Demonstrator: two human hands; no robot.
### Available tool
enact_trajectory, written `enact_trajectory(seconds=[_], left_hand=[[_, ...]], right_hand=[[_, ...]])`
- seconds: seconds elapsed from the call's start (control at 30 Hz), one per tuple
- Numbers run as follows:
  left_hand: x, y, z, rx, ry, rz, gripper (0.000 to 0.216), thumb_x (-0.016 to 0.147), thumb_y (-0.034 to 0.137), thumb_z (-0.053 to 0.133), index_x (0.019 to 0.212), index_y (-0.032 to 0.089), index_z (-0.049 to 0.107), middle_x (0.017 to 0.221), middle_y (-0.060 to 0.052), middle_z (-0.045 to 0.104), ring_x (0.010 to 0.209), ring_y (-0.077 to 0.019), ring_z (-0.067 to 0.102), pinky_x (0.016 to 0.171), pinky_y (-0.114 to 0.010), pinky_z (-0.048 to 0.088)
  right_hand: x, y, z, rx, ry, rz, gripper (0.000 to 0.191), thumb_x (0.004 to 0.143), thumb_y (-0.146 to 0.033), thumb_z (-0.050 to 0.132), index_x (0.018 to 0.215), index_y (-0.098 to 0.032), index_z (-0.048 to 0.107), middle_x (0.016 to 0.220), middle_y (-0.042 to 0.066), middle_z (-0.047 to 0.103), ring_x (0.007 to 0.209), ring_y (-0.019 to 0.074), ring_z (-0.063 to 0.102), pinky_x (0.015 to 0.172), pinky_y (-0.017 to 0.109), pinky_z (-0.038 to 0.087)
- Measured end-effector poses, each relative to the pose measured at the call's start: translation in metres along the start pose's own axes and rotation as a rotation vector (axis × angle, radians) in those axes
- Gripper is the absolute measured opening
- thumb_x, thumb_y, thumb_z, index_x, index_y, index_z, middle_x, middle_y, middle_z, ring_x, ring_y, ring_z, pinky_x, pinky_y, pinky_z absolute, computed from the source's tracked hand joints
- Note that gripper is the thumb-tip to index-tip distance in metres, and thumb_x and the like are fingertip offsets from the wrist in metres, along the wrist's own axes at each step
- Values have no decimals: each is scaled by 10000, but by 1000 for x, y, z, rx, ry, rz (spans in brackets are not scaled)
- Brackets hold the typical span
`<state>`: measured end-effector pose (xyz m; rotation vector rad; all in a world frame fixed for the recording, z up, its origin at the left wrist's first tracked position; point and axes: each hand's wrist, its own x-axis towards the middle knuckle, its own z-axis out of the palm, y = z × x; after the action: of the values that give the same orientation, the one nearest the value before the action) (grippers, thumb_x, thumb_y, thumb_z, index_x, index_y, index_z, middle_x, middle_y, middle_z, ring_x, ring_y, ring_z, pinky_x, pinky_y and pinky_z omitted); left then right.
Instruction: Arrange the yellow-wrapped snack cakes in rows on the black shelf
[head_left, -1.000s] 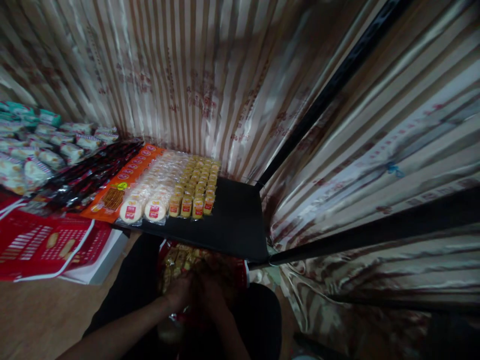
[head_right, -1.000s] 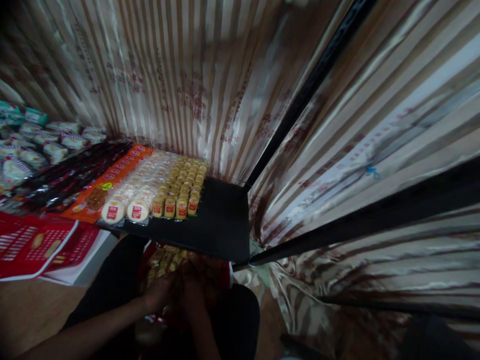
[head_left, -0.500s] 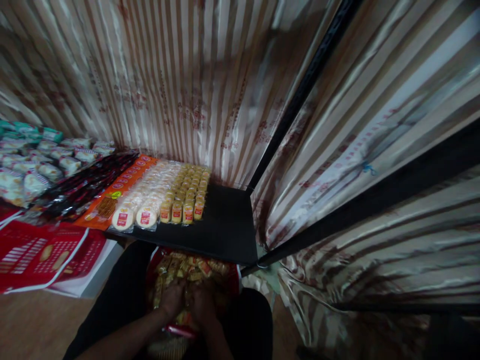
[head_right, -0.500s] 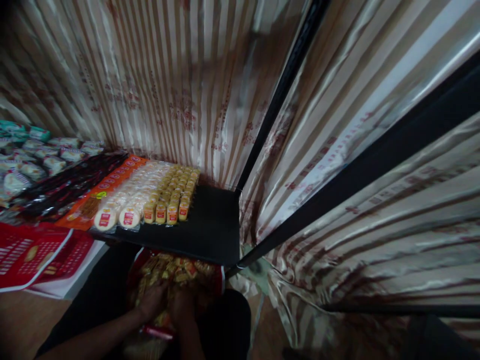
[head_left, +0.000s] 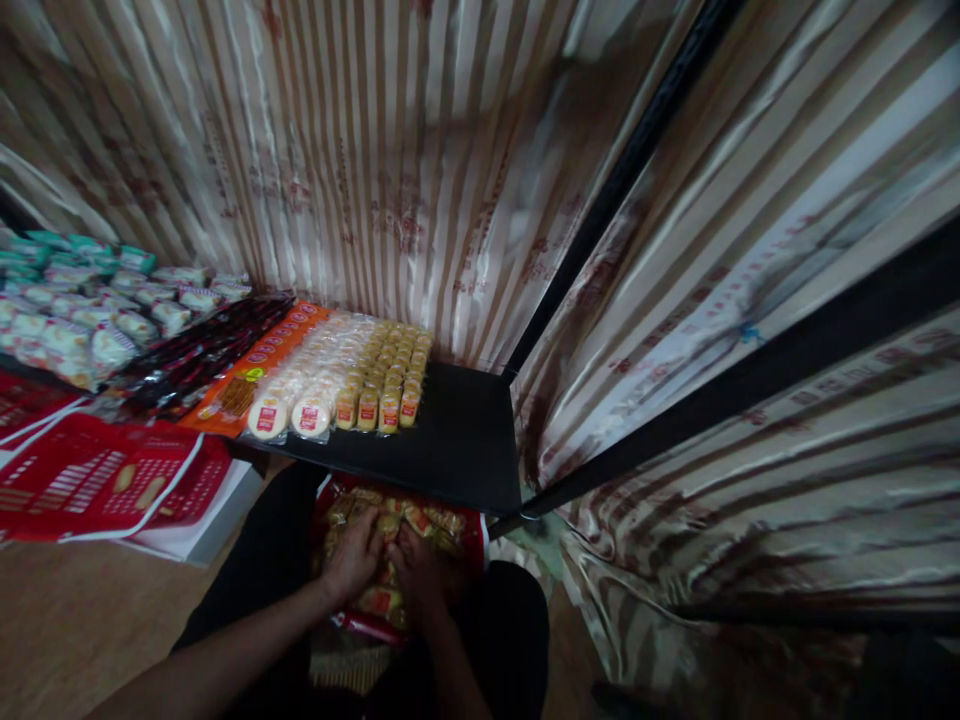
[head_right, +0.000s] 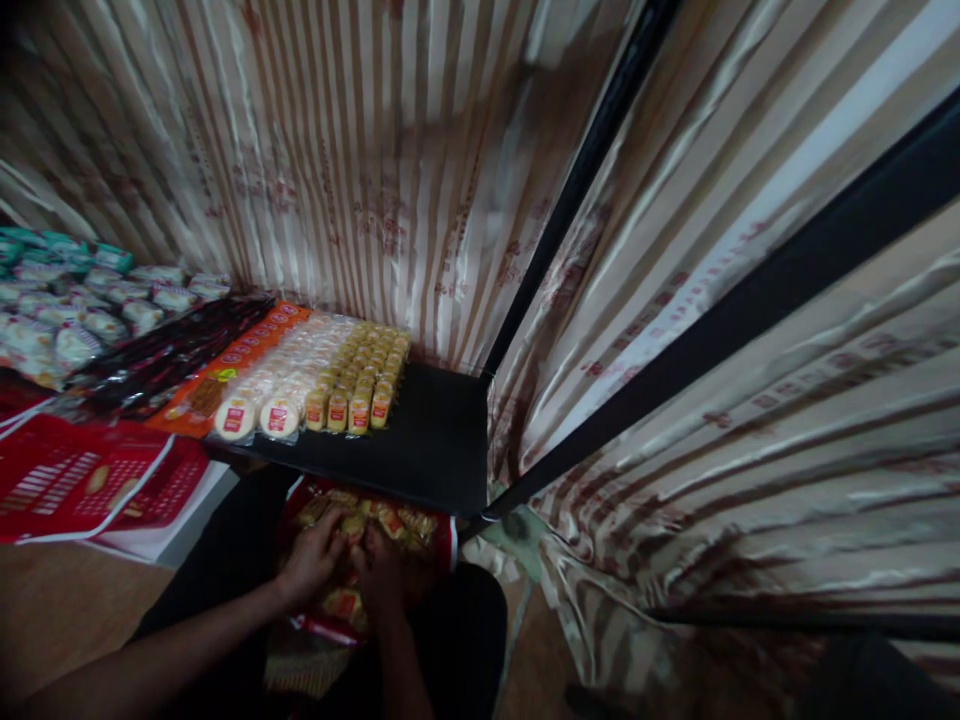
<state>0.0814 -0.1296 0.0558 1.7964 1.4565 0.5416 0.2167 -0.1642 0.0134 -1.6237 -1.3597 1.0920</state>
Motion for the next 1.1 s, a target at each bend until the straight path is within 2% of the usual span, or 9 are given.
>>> enact_trajectory(seconds=[0.17,0.3,0.5,0.63,0.8,0.97,1.1], left_hand=[[6,25,-20,-194,76,71,330,775,204,413,1082,192,532,1093,-56,620,1060,-181,552,957,-323,408],[14,37,-30,-311,49,0,381,758,162,427,1131,184,502,1031,-34,628,955,-143,585,890,-272,443],[29,45,-34,-572,-3,-108,357,754,146,442,1109,128,478,921,-46,617,756,-114,598,696,-228,482],[41,60,-39,-512,16,-95,270,771,165,448,1028,128,520,852,-39,611,700,-111,575,659,-232,479],[61,88,-46,-455,37,84,271,750,118,462,997,151,570,902,-35,634,790,-114,585,766,-236,475],[94,122,-42,-418,82,50,363,785,109,440,1140,142,507,1087,-83,614,997,-156,580,916,-289,439],[122,147,-23,-350,141,61,452,793,107,423,1245,115,426,1319,-133,460,1231,-201,422,1058,-335,315]], right_hand=[[-5,-27,-12,224,-68,7,336,792,-363,484,1061,-188,587,1057,89,678,946,215,644,837,362,498],[-9,-47,-21,359,-13,27,371,756,-409,552,1053,-190,594,1056,84,685,965,228,641,855,380,502],[-8,-68,-29,309,99,32,353,752,-444,569,992,-191,630,981,77,703,892,221,658,816,364,518],[2,-78,-37,242,152,23,328,746,-427,575,970,-194,629,914,73,706,825,208,661,759,339,525],[25,-88,-59,289,160,-6,355,729,-407,593,1010,-190,606,898,69,701,785,195,663,724,320,529],[68,-91,-84,258,338,-29,360,660,-400,635,940,-173,626,878,78,694,799,199,650,735,317,523],[118,-89,-101,252,446,-63,349,682,-385,587,953,-169,628,850,72,692,775,189,645,733,311,514]])
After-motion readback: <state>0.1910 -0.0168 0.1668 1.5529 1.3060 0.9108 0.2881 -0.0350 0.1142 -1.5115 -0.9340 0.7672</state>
